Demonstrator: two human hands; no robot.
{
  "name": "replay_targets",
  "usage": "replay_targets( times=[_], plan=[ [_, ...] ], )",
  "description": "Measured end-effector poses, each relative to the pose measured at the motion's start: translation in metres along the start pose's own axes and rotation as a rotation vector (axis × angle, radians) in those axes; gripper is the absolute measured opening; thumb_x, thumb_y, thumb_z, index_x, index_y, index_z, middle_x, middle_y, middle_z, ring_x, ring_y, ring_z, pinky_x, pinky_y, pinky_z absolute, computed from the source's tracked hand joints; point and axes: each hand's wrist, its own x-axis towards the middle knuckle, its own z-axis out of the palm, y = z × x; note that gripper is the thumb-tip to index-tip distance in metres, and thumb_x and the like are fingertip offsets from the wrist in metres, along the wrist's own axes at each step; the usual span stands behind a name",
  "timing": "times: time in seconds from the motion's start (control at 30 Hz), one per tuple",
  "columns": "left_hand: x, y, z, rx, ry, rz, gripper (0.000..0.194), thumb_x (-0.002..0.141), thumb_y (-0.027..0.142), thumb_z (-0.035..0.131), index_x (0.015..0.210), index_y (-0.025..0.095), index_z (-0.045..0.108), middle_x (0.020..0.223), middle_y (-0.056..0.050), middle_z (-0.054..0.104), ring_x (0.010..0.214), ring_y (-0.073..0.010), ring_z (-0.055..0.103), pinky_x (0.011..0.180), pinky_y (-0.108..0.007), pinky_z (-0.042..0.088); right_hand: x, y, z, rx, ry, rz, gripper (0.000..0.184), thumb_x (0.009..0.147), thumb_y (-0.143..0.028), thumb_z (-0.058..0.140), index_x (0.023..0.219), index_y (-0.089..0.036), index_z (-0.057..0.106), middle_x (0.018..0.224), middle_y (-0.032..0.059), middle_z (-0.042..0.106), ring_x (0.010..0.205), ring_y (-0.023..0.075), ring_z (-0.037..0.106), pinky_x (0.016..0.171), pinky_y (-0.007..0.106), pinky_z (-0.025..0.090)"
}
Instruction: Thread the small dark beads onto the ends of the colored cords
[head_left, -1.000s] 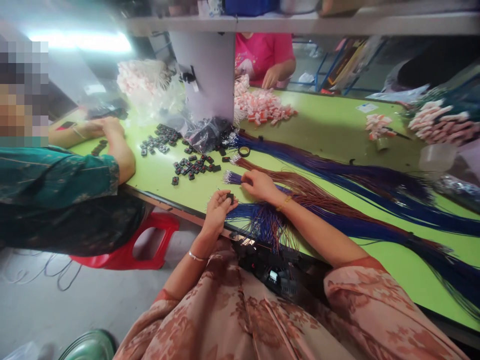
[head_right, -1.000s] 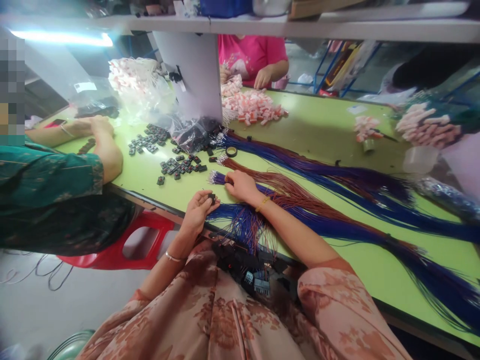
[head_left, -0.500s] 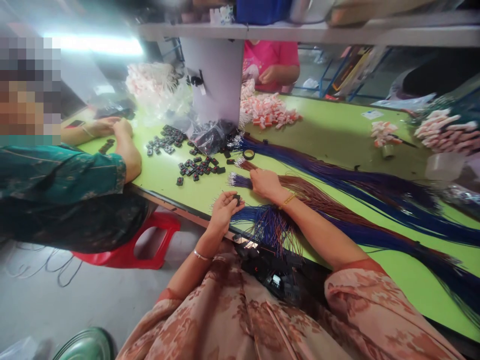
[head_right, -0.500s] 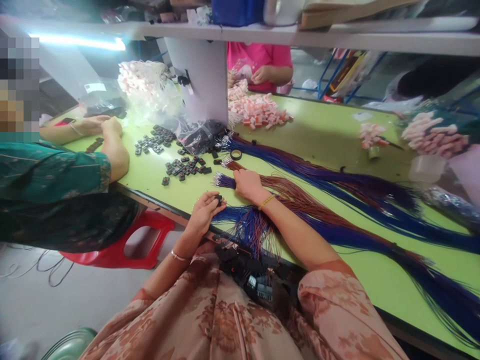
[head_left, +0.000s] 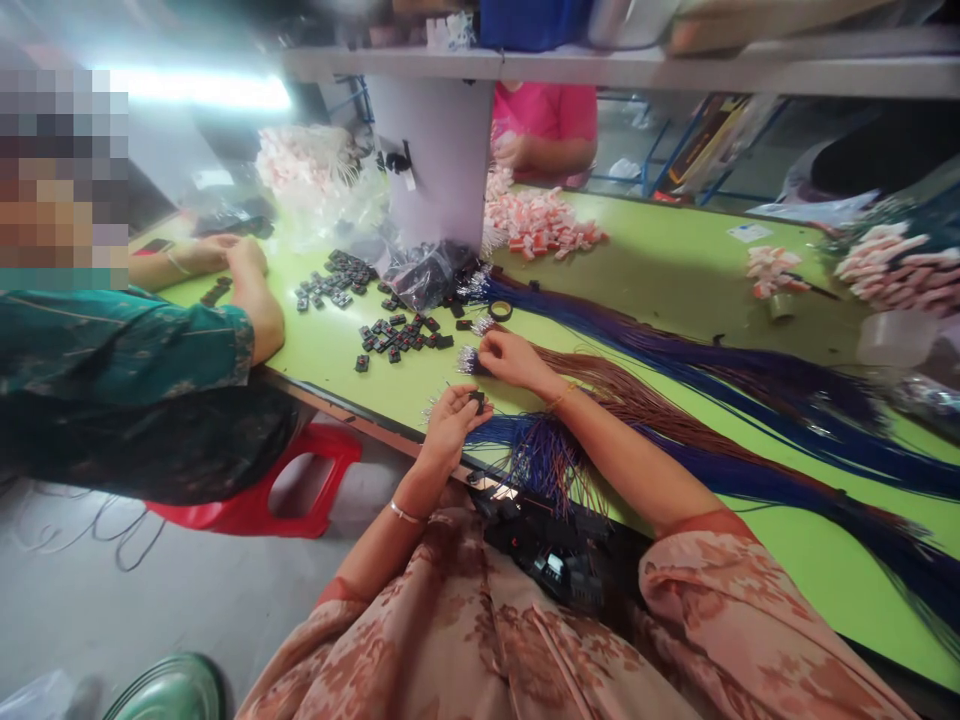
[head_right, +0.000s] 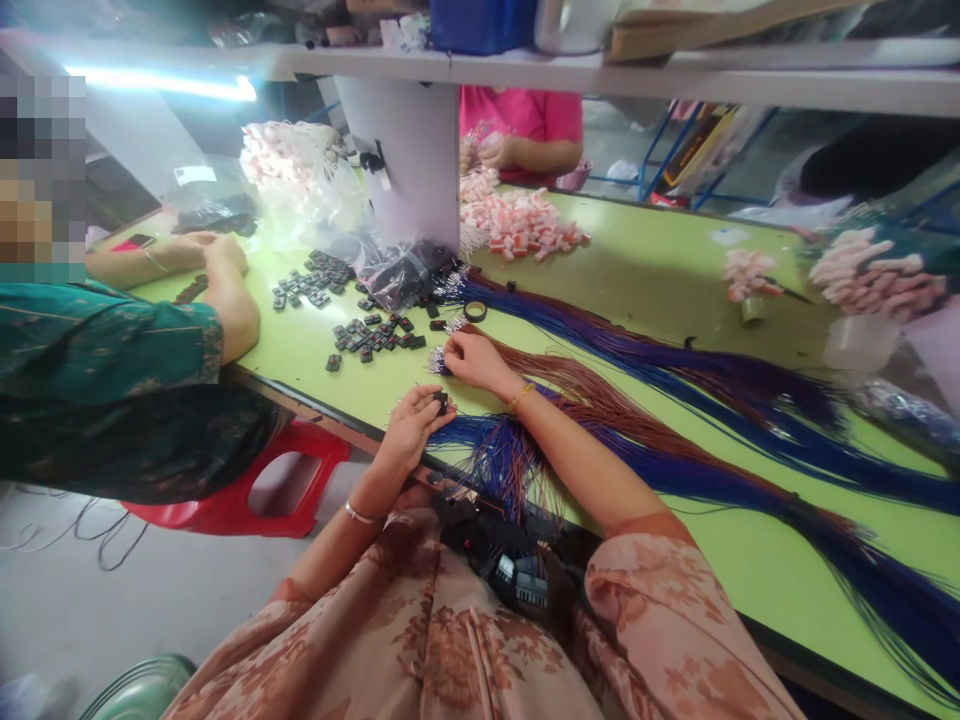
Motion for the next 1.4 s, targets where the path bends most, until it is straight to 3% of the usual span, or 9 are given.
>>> replay_targets(
  times=[0.2, 0.37, 0.53, 0.83, 1.1, 1.4],
  plan=[
    [-0.002, -0.001, 0.000, -0.041, -0.017, 0.010, 0.027, 0.073, 0.019, 0.068, 0.096, 0.017, 0.054, 0.084, -0.001, 0.061, 0.080, -0.0126, 0.062, 0.090, -0.039, 0.049, -0.017, -0.017, -0.002, 0.256, 0.028, 0.002, 0.010, 0.071, -0.023, 0.052, 0.070, -0.015, 0.057, 0.061, -0.0030, 0.053, 0.055, 0.0084, 0.043, 0.053, 0.021, 0.032],
    [-0.001, -0.002, 0.003, -0.116, -0.035, -0.019, 0.023, 0.075, 0.017, 0.065, 0.095, 0.018, 0.055, 0.089, -0.001, 0.061, 0.085, -0.0129, 0.061, 0.094, -0.039, 0.047, -0.053, -0.021, -0.006, 0.217, 0.031, 0.009, 0.006, 0.070, -0.021, 0.053, 0.069, -0.016, 0.057, 0.057, -0.0043, 0.050, 0.053, 0.0079, 0.040, 0.052, 0.020, 0.030],
    [0.001, -0.003, 0.002, -0.140, -0.028, -0.035, 0.022, 0.076, 0.014, 0.063, 0.096, 0.016, 0.055, 0.087, -0.002, 0.059, 0.082, -0.0116, 0.061, 0.094, -0.038, 0.047, -0.073, -0.018, 0.000, 0.130, 0.056, -0.070, 0.004, 0.071, -0.019, 0.054, 0.070, -0.016, 0.056, 0.063, -0.0018, 0.054, 0.057, 0.0094, 0.044, 0.056, 0.022, 0.031],
    [0.002, -0.004, -0.001, -0.142, -0.022, -0.036, 0.020, 0.075, 0.011, 0.061, 0.094, 0.015, 0.058, 0.091, -0.003, 0.057, 0.081, -0.0116, 0.060, 0.088, -0.034, 0.050, -0.076, -0.020, 0.000, -0.095, -0.006, -0.187, 0.004, 0.075, -0.018, 0.053, 0.077, -0.016, 0.057, 0.073, 0.0038, 0.061, 0.064, 0.0134, 0.050, 0.060, 0.024, 0.033],
    [0.000, -0.004, 0.004, -0.079, 0.015, -0.045, 0.024, 0.072, 0.014, 0.066, 0.094, 0.015, 0.058, 0.088, -0.002, 0.060, 0.081, -0.0112, 0.059, 0.081, -0.029, 0.048, -0.074, -0.011, 0.013, -0.263, -0.032, -0.294, 0.008, 0.081, -0.021, 0.049, 0.079, -0.016, 0.055, 0.074, 0.0056, 0.059, 0.066, 0.0154, 0.048, 0.061, 0.027, 0.032],
    [-0.001, -0.008, 0.008, -0.033, 0.099, -0.018, 0.023, 0.071, 0.013, 0.065, 0.092, 0.016, 0.056, 0.082, 0.000, 0.060, 0.076, -0.0090, 0.058, 0.080, -0.027, 0.048, -0.078, -0.013, 0.015, -0.190, -0.047, -0.227, 0.009, 0.081, -0.020, 0.049, 0.078, -0.016, 0.057, 0.072, 0.0051, 0.061, 0.062, 0.0143, 0.048, 0.060, 0.026, 0.031]
  ],
)
